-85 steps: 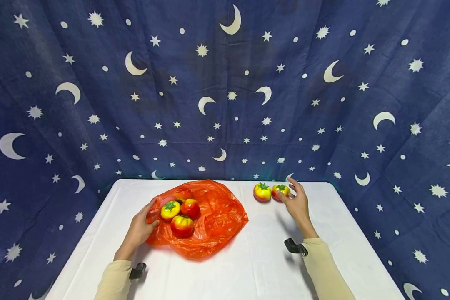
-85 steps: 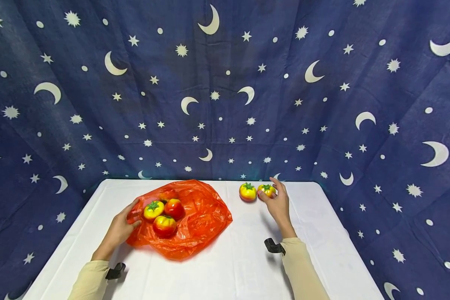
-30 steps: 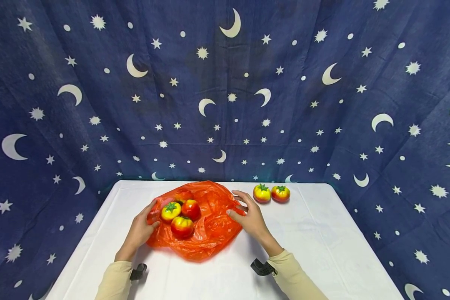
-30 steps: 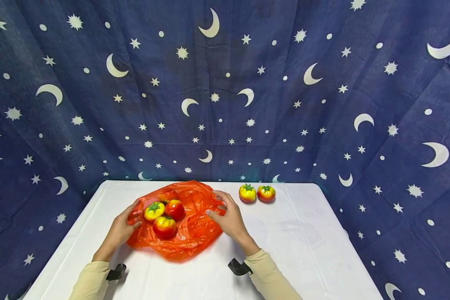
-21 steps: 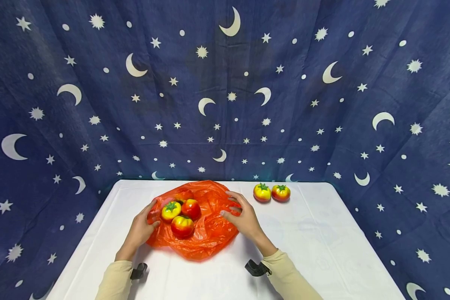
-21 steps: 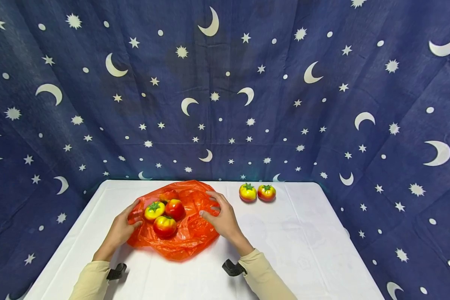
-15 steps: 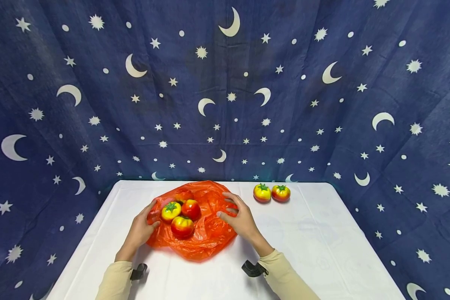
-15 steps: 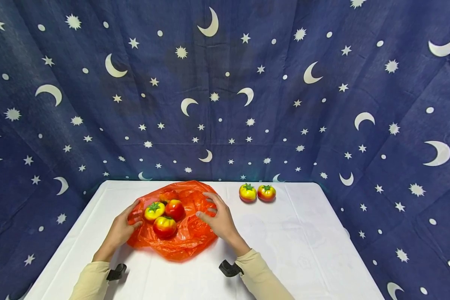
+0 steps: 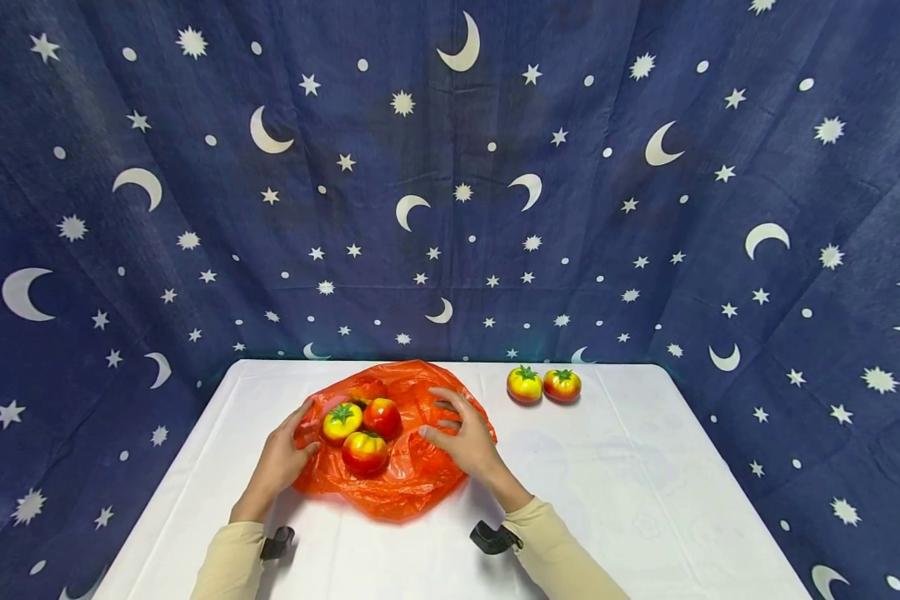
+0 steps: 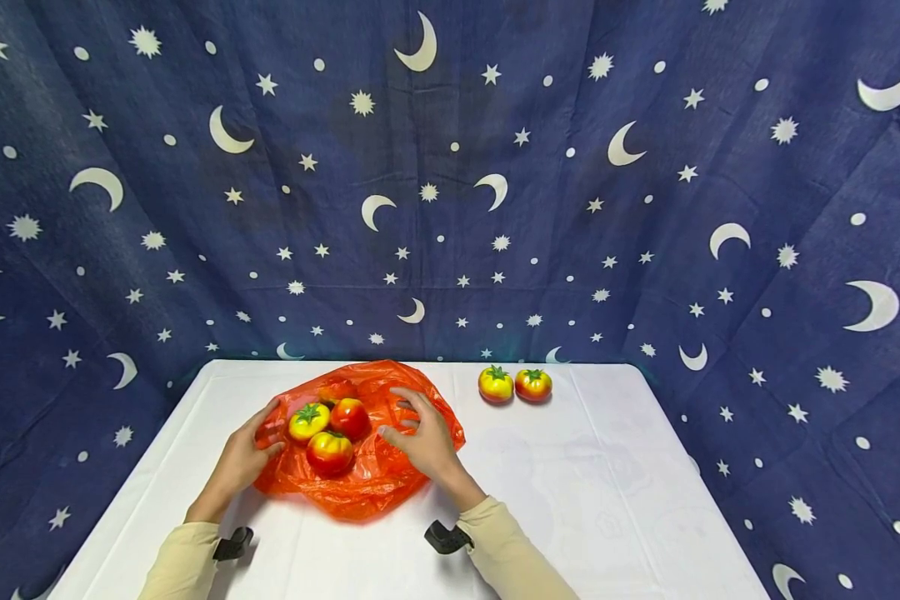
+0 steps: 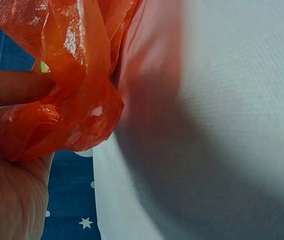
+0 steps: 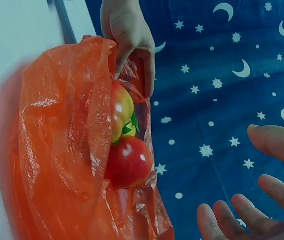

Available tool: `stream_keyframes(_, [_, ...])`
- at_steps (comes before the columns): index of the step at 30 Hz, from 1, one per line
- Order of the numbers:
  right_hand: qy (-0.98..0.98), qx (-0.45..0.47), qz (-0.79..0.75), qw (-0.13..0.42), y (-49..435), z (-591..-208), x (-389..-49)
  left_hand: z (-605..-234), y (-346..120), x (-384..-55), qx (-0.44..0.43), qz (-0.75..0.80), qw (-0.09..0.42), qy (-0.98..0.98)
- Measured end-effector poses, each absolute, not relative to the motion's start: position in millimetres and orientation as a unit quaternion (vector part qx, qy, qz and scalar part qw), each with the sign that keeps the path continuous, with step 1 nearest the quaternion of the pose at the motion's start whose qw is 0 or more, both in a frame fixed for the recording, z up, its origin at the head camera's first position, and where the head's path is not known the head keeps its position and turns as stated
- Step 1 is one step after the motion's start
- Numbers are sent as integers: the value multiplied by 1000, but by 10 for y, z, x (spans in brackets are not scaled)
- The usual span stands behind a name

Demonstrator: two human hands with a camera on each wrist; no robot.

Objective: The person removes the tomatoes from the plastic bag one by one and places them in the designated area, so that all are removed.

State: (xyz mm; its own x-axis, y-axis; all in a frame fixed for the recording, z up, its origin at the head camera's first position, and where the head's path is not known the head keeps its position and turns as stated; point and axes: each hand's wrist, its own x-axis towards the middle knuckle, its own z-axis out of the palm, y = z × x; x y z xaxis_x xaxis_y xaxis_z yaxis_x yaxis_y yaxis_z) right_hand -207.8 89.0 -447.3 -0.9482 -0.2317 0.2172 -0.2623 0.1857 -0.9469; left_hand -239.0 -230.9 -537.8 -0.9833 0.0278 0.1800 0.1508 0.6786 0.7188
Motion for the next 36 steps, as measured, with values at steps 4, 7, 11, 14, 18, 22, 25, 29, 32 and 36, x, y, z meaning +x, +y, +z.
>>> stream_keyframes(4, [-771, 160, 617, 8, 838, -4519, -2088, -5378, -2309, -2390, -48, -401, 73, -912])
stream_keyframes(7, [-769, 163, 618, -2, 813, -4548, -2092, -5372, -2309, -2393, -48, -403, 69, -911])
stream_keyframes(11, [-770, 166, 616, -11, 791, -4583, -2102, -5375, -2304, -2410, -51, -406, 74, -910])
stream_keyframes(14, [-771, 163, 615, -11, 764, -4735, -2180, -5380, -2301, -2422, -53, -404, 78, -910])
stream_keyframes(18, [-771, 158, 616, -9, 722, -4978, -2301, -5383, -2298, -2422, -52, -401, 80, -911])
stream_keyframes(22, [-772, 158, 615, -12, 683, -5055, -2335, -5392, -2298, -2419, -51, -401, 79, -911])
stream_keyframes(25, [-775, 161, 611, -21, 641, -5093, -2335, -5393, -2304, -2415, -49, -403, 76, -911])
stream_keyframes(29, [-783, 169, 597, -34, 564, -5151, -2325, -5384, -2314, -2403, -46, -404, 70, -911])
stream_keyframes(32, [-784, 176, 594, -38, 506, -5200, -2321, -5375, -2318, -2399, -44, -403, 63, -912])
stream_keyframes(36, [-788, 178, 588, -41, 456, -5231, -2318, -5354, -2309, -2408, -38, -400, 55, -914])
